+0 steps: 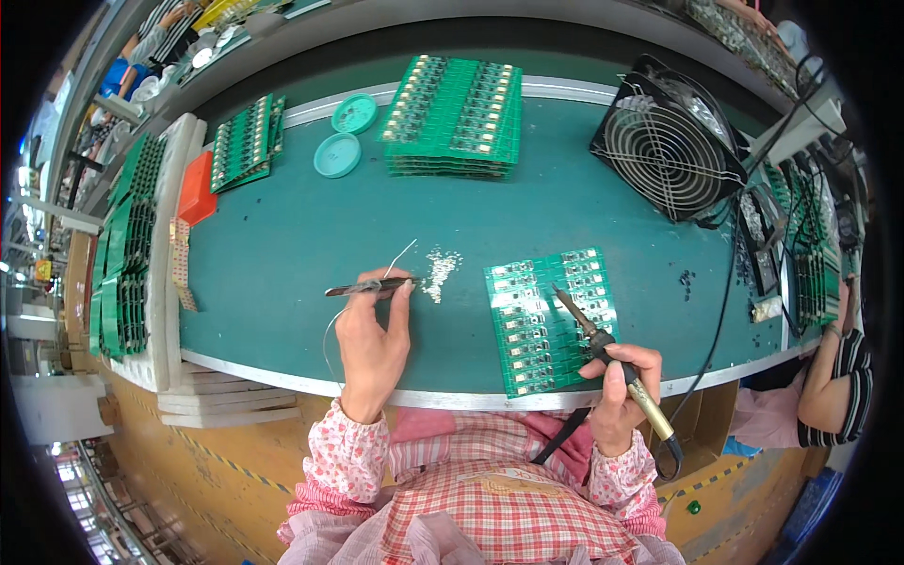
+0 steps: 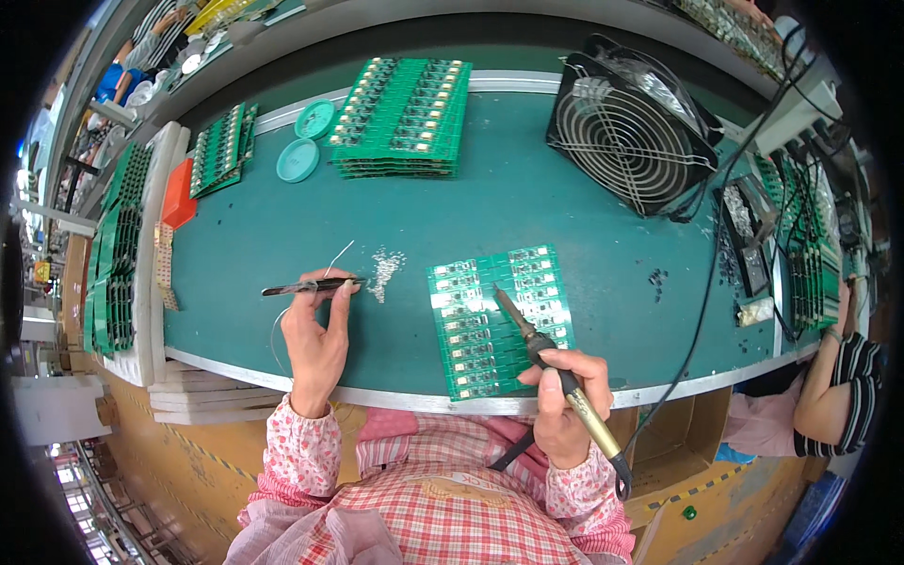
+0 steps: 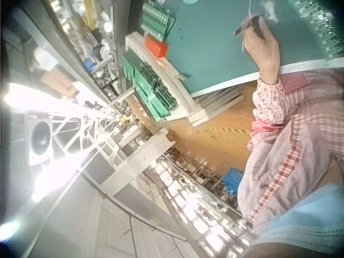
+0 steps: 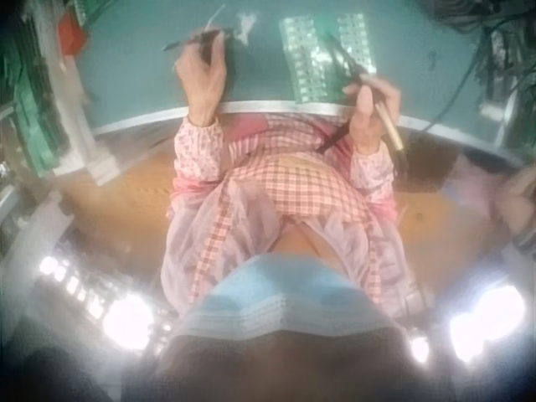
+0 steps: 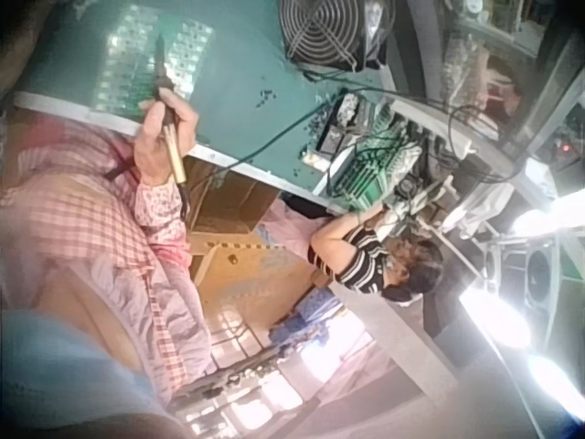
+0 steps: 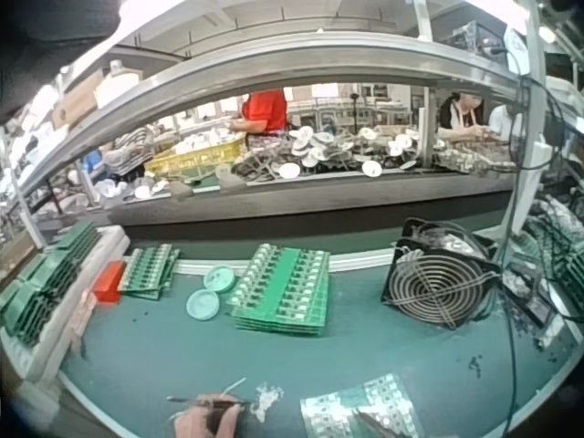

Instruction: The person sorts small components in plastic lids, unwraps a stack of circuit boards from plastic wrapping, and solders components onto a circuit board using a soldering iron and solder wire.

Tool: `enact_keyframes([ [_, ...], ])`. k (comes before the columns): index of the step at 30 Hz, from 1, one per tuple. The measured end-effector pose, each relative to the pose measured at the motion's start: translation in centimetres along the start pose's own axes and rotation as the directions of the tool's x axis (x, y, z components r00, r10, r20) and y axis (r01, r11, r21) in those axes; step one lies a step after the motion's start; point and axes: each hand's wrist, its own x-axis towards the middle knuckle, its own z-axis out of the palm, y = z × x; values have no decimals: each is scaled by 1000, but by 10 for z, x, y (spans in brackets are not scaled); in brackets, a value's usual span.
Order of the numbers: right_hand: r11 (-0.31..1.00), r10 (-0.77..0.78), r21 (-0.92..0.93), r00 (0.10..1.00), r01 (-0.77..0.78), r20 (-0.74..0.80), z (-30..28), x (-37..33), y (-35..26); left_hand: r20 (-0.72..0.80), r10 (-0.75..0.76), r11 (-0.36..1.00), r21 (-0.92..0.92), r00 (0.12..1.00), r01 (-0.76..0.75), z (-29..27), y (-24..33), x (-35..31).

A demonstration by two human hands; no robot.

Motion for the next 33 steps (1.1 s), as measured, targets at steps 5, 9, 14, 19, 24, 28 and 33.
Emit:
enact_keyframes([
  [5,1000,16,-27,1000,-15,17,-1,-2,2,-20,-18,999,27,1000,18,3,0,-1],
  [9,999,37,-9,999,-37,-6,1,-4,2,-13,4,999,35,1000,-3,3,0,0],
  [14,1000,22,-10,1000,-21,10,0,-2,1,-5,62,992,108,998,-61,2,0,1],
  [19,1000,27,-10,1000,-27,8,0,-3,2,12,89,988,128,996,-89,5,-2,1],
  [24,999,33,-7,999,-33,3,0,-3,2,12,117,984,137,993,-118,5,-2,2],
  [28,999,39,-9,999,-39,7,-1,-2,1,15,98,983,152,995,-99,5,-1,1],
  [33,1000,21,-2,1000,-21,-10,1,-2,1,28,115,984,134,993,-118,7,4,0],
])
